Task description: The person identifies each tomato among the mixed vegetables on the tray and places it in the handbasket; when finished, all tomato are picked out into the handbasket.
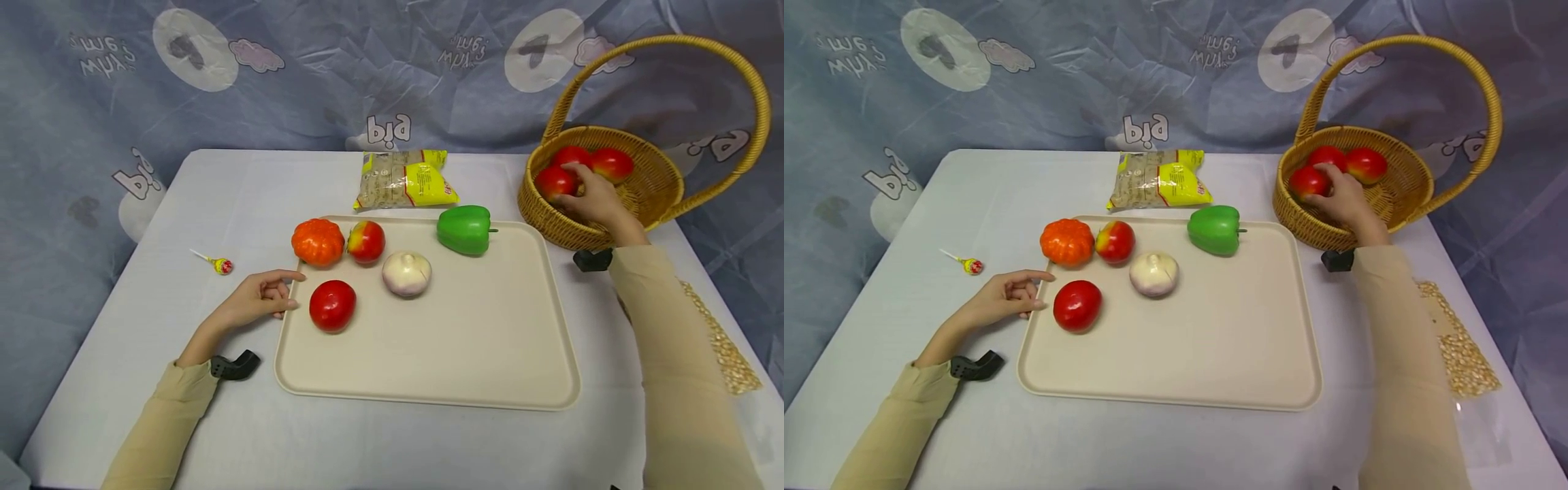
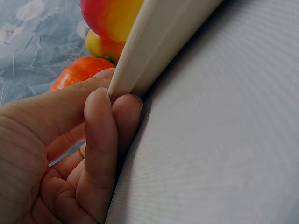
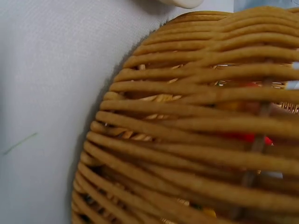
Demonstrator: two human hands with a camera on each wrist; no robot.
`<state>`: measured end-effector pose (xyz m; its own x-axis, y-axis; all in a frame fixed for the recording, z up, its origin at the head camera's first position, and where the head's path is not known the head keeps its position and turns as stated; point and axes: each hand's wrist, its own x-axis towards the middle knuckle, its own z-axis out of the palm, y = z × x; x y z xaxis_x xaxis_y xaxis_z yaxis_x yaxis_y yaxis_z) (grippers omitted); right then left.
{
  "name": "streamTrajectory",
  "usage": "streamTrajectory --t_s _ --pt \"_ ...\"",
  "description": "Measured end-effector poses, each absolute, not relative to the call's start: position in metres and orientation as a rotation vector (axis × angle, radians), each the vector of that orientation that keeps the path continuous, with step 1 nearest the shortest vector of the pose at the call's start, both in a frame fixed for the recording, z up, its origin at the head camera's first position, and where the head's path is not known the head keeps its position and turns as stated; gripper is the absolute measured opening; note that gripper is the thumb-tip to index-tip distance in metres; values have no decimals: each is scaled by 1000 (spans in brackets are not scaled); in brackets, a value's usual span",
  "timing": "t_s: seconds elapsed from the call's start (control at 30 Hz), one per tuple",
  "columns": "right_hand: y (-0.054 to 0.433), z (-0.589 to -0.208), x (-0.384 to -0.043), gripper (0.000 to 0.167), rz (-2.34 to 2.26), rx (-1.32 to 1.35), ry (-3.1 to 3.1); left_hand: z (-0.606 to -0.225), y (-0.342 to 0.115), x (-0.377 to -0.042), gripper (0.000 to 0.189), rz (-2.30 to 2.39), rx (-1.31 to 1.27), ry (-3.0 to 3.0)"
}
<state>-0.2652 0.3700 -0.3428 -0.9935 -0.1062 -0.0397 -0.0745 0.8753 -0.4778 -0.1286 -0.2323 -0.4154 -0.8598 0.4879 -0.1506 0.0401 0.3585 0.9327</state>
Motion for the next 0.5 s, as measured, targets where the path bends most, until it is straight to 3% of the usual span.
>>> streamTrajectory --t_s 0.5 --pt "368 -339 -257 66 -811 -150 3014 -418 -233 -130 49 1518 482 2228"
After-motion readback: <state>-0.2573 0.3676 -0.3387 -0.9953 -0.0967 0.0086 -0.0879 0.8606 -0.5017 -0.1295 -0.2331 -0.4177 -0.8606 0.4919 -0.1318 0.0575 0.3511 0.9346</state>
